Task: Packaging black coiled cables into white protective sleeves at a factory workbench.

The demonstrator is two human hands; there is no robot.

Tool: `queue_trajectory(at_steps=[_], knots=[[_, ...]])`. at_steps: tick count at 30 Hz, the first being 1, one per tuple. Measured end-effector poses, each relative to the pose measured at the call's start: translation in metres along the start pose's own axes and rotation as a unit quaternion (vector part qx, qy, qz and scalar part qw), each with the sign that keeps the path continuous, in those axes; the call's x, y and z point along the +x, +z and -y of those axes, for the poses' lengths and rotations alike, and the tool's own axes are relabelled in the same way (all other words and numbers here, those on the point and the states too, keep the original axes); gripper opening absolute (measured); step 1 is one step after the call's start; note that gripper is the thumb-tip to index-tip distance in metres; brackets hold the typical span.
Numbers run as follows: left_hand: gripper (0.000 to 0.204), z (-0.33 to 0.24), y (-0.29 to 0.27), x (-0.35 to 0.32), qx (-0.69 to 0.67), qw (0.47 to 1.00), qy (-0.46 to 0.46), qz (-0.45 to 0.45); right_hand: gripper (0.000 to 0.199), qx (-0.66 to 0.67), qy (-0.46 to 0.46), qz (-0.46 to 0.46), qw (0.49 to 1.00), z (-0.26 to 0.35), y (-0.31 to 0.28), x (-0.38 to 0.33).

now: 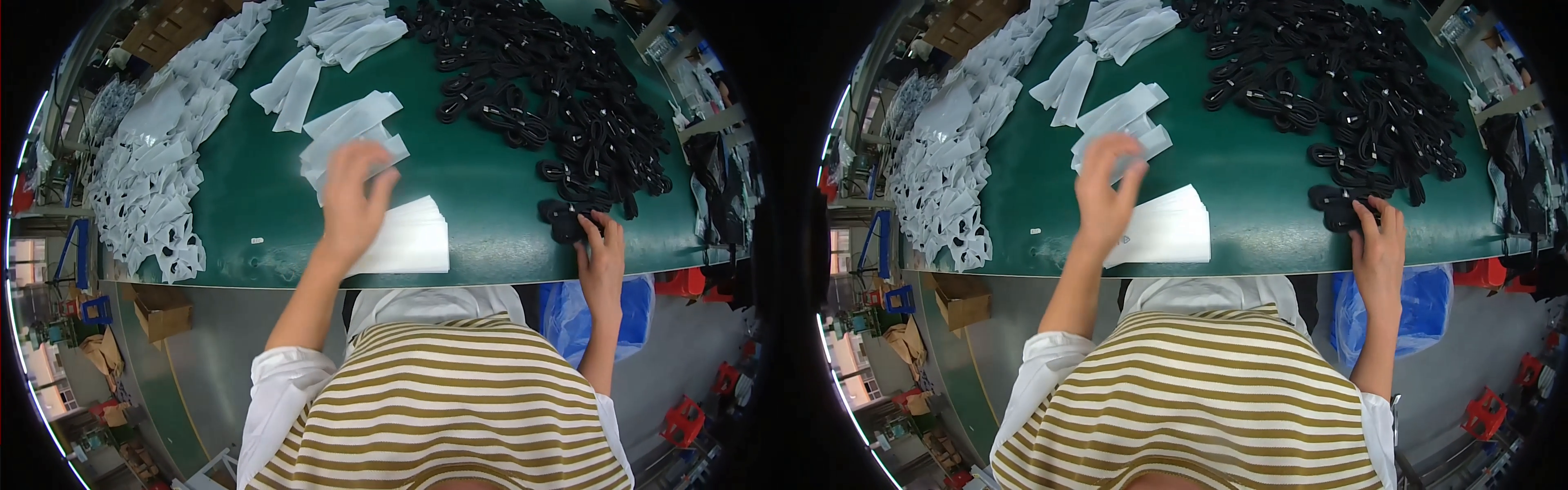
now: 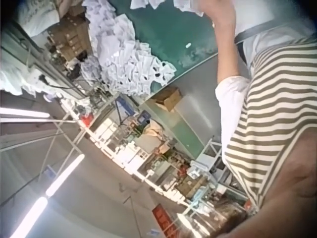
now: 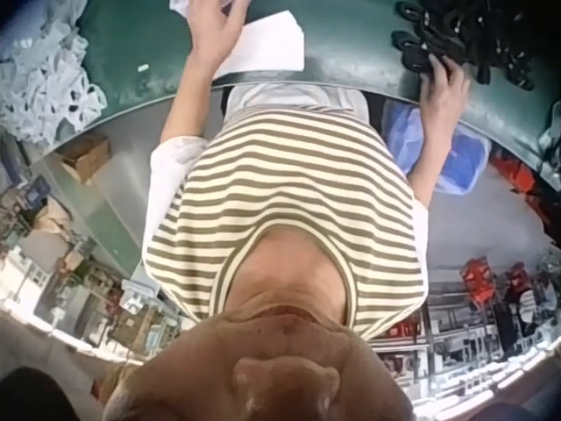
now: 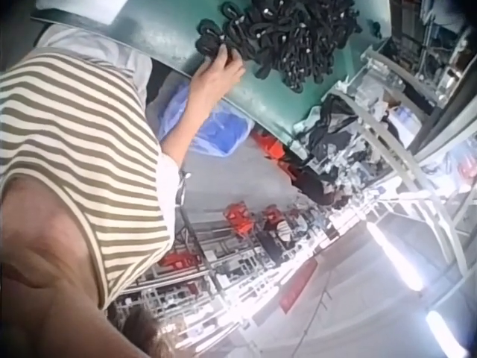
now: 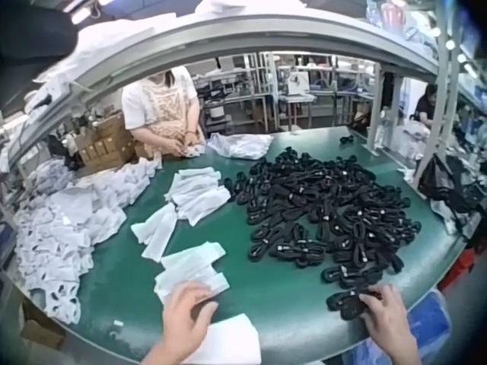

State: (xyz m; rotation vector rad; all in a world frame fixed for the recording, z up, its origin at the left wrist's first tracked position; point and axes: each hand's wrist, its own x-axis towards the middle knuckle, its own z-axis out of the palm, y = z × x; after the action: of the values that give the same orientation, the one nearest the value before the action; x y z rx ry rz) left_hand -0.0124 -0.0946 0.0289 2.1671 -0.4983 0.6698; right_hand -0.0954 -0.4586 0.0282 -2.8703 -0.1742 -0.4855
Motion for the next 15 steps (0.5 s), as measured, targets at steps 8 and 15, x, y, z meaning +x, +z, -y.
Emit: queue_trajectory(at_steps=[8, 15], knots=[[0.018, -0.039, 0.027, -0.072, 0.006, 0.977, 0.028, 0.213, 0.026, 0.073, -0.090, -0.126, 0.985, 0.021, 0.034, 0.015], [0.012, -0.037, 0.030, -0.076, -0.068, 0.975, -0.105, 0.182, 0.021, 0.738, 0.200, 0.208, 0.610, 0.067, 0.049, 0.017]])
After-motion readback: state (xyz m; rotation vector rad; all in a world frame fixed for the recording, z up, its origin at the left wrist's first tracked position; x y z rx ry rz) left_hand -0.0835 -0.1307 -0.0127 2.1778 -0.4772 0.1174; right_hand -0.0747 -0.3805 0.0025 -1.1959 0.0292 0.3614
